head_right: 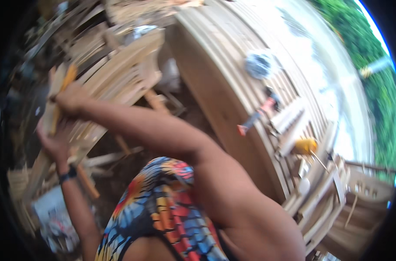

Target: The person applies glue to wooden chair components using a brush, joins the backrest and seat frame sections by hand, and secures the assembly with a hammer and a large bar clamp.

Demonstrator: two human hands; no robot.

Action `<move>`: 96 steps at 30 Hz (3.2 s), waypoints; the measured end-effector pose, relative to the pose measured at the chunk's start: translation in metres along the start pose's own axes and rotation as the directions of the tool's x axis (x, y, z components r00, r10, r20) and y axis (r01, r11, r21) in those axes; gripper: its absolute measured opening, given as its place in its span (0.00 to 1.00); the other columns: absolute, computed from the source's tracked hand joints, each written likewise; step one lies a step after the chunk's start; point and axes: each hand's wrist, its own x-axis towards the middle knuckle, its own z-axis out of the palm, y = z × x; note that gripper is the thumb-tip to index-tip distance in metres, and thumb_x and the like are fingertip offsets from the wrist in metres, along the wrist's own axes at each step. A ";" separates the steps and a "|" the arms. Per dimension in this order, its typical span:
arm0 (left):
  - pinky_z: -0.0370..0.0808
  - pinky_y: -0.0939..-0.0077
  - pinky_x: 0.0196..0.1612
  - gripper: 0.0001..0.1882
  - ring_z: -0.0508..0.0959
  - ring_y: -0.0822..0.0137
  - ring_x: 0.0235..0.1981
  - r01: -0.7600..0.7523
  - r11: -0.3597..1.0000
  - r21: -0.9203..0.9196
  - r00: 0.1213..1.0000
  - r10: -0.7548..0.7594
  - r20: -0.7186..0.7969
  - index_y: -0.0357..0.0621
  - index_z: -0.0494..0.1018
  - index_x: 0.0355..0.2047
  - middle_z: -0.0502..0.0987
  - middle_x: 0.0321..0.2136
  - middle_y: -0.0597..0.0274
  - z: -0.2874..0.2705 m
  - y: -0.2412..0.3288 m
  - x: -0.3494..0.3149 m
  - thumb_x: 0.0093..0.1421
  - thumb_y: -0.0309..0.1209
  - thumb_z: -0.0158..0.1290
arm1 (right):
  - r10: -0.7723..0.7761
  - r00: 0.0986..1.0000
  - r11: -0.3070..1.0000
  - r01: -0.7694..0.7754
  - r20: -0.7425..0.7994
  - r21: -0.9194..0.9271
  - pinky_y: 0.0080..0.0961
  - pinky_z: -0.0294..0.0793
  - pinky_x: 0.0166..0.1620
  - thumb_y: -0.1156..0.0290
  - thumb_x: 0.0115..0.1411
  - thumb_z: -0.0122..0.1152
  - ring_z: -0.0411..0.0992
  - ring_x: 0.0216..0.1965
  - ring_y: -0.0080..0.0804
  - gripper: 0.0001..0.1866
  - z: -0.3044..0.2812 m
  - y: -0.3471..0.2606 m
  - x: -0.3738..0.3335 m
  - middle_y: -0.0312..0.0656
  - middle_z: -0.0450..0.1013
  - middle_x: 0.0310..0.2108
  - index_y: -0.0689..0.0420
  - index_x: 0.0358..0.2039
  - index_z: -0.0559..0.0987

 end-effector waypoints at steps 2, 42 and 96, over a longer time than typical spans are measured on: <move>0.76 0.59 0.56 0.28 0.79 0.55 0.51 -0.285 0.691 0.664 0.941 0.334 0.056 0.32 0.67 0.57 0.76 0.51 0.47 -0.001 0.024 -0.019 0.61 0.28 0.66 | 0.189 0.972 0.916 -0.226 0.140 0.332 0.40 0.79 0.18 0.62 0.63 0.63 0.78 0.16 0.46 0.19 -0.015 -0.013 -0.025 0.53 0.76 0.22 0.70 0.36 0.78; 0.65 0.45 0.68 0.14 0.69 0.53 0.67 -0.521 0.448 0.727 0.646 -0.350 0.678 0.38 0.71 0.53 0.68 0.66 0.51 -0.017 -0.041 -0.314 0.70 0.30 0.48 | 0.504 0.752 0.562 -0.659 -0.425 -0.500 0.33 0.73 0.51 0.36 0.69 0.48 0.77 0.46 0.38 0.37 -0.298 0.232 -0.073 0.52 0.79 0.42 0.64 0.46 0.80; 0.73 0.68 0.49 0.33 0.75 0.64 0.45 0.968 0.248 0.028 0.243 -0.913 -0.329 0.29 0.74 0.54 0.77 0.46 0.54 -0.116 -0.250 -0.032 0.69 0.52 0.51 | 0.348 0.498 0.522 -0.807 -0.794 -0.277 0.42 0.73 0.38 0.37 0.73 0.35 0.77 0.30 0.47 0.39 -0.211 0.256 0.111 0.54 0.73 0.23 0.65 0.27 0.74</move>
